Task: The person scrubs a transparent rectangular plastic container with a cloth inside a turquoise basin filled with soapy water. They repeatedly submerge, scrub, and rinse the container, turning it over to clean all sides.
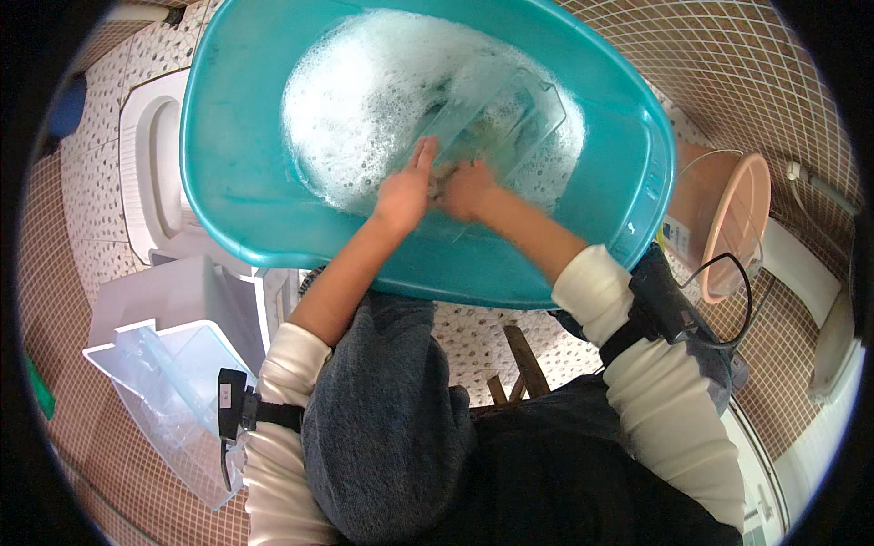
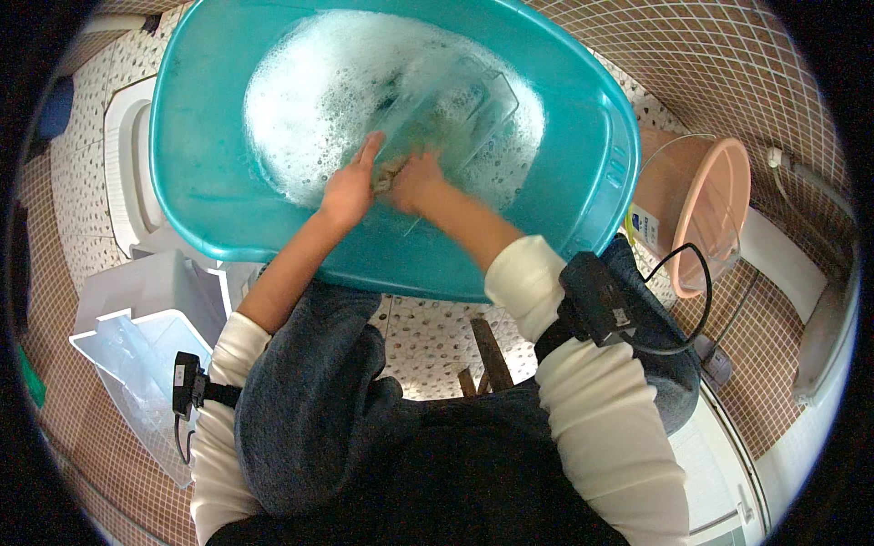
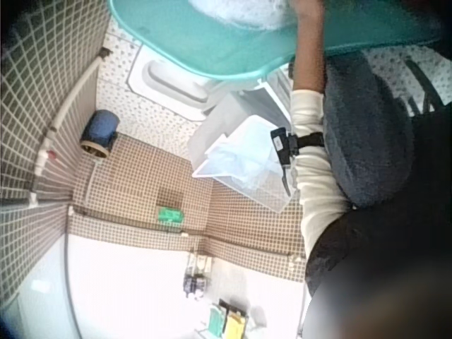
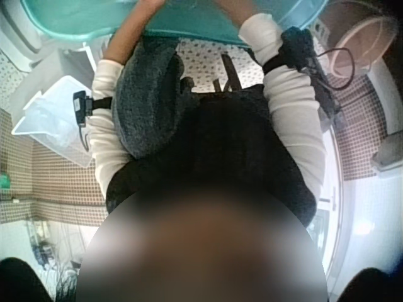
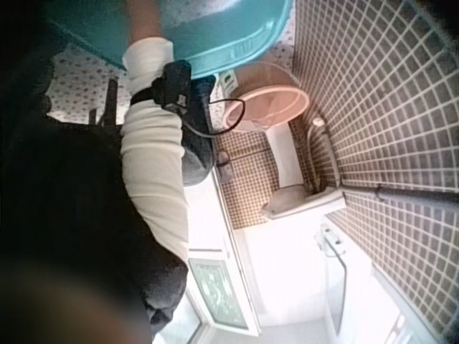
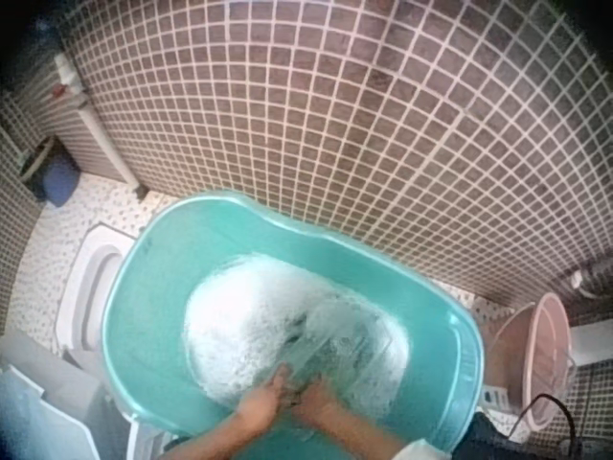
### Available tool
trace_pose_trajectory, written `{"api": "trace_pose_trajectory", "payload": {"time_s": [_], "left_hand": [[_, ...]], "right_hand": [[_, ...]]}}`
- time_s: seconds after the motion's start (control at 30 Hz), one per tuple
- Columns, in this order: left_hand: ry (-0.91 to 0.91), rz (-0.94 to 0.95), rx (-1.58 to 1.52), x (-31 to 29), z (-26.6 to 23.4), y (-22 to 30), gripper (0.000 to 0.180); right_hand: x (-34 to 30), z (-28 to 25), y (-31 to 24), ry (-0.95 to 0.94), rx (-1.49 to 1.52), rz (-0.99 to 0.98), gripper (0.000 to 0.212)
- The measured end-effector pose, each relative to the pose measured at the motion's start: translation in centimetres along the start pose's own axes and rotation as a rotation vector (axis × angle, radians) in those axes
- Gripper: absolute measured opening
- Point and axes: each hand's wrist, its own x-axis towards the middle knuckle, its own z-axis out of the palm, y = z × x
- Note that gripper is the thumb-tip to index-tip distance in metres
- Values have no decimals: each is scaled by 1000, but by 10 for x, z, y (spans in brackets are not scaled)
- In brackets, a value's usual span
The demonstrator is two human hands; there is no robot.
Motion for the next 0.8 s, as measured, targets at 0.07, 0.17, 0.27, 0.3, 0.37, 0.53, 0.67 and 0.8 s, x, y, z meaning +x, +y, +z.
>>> {"api": "trace_pose_trajectory", "payload": {"time_s": [0.07, 0.17, 0.27, 0.3, 0.37, 0.53, 0.67, 0.8], "left_hand": [[57, 59, 88, -1, 4, 2, 78], [108, 97, 101, 3, 8, 0, 76], [128, 112, 93, 2, 10, -4, 72], [139, 119, 103, 1, 9, -6, 71], [104, 52, -14, 1, 9, -7, 71], [107, 149, 59, 2, 14, -5, 73], [-19, 157, 84, 2, 20, 5, 71], [-69, 209, 326, 2, 14, 10, 70]], "right_hand": [[-3, 14, -16, 32, 1, -21, 45], [2, 32, -32, 104, 110, -70, 44], [9, 41, -36, -11, 209, -117, 43], [11, 42, -36, -21, 224, -120, 43], [12, 42, -33, 63, 201, -153, 40], [3, 40, -12, 64, 198, -219, 35], [-14, 42, 38, 27, 154, -147, 33], [-37, 54, 108, 261, -51, -168, 32]]}}
